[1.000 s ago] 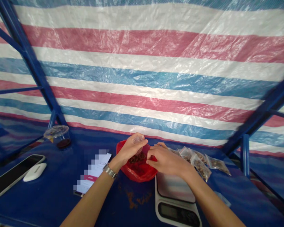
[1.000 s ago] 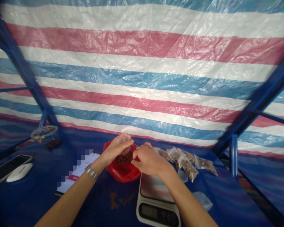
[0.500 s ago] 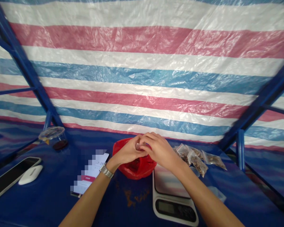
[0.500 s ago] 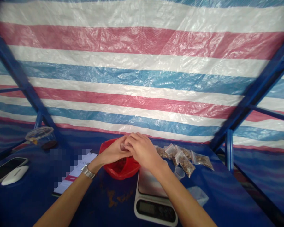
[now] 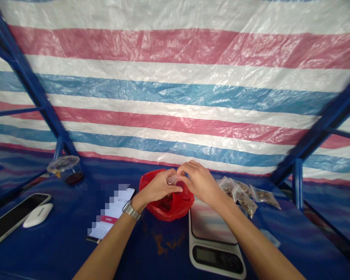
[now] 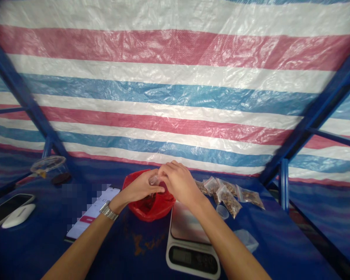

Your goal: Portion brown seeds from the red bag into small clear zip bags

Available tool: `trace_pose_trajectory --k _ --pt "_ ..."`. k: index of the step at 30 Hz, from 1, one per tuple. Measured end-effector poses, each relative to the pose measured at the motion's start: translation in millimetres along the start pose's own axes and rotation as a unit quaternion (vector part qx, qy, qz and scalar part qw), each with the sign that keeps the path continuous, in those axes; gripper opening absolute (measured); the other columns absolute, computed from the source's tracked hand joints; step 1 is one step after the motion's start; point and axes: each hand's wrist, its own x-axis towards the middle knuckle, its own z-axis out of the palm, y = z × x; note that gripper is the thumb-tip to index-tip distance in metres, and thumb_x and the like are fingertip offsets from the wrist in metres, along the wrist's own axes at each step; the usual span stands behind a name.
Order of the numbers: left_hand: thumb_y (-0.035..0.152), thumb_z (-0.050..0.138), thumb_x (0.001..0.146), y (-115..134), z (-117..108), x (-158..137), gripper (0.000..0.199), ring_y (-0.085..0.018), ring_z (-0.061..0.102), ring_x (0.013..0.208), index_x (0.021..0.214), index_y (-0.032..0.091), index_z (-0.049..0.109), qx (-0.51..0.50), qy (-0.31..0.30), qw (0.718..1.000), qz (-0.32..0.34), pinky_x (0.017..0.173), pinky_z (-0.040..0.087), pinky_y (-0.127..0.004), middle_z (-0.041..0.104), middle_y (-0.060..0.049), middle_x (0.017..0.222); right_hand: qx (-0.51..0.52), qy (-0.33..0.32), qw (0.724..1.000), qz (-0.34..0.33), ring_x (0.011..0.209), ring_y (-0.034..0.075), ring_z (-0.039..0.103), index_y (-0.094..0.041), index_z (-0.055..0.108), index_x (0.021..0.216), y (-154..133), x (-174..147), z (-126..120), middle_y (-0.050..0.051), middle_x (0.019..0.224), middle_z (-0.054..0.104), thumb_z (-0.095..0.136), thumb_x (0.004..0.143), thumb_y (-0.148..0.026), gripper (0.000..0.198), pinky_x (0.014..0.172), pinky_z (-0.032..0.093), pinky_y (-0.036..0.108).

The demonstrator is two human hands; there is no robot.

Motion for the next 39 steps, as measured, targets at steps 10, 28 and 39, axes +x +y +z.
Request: trace_pose_trajectory --k 10,28,39 --pt "0.045 0.081 0.078 4.2 0.3 -0.4 0.040 -0.016 0.055 0.076 0.100 0.015 0.067 0.050 0.013 0.999 0.018 0.068 0.043 -0.027 0.064 -0.001 0.086 0.007 0.004 1.000 -0.004 0.092 0.022 0.063 -0.021 0.071 0.094 0.1 -0.6 0.5 0.004 0.094 0.073 0.062 0.096 -0.007 0.017 0.086 0.046 0.034" --pt "0.041 0.037 0.107 30.8 8.1 -10.9 0.037 -0.021 0.066 0.100 0.130 0.020 0.057 0.149 0.121 0.979 0.069 0.094 0.049 -0.034 0.070 -0.008 0.112 0.146 0.045 0.955 0.255 0.066 0.021 0.066 -0.016 0.060 0.130 60.7 -42.9 -45.7 0.002 0.076 0.074 0.057 0.091 -0.036 0.044 0.062 0.050 0.031" --pt "0.032 0.034 0.108 35.6 8.6 -11.9 0.033 -0.022 0.070 0.106 0.119 0.023 0.064 0.253 0.117 0.952 0.129 0.095 0.050 -0.034 0.075 -0.006 0.113 -0.007 0.119 0.880 0.459 0.085 0.033 0.077 -0.026 0.083 0.092 95.0 -265.9 -88.6 0.009 0.091 0.082 0.064 0.072 -0.060 0.044 0.069 0.060 0.037"
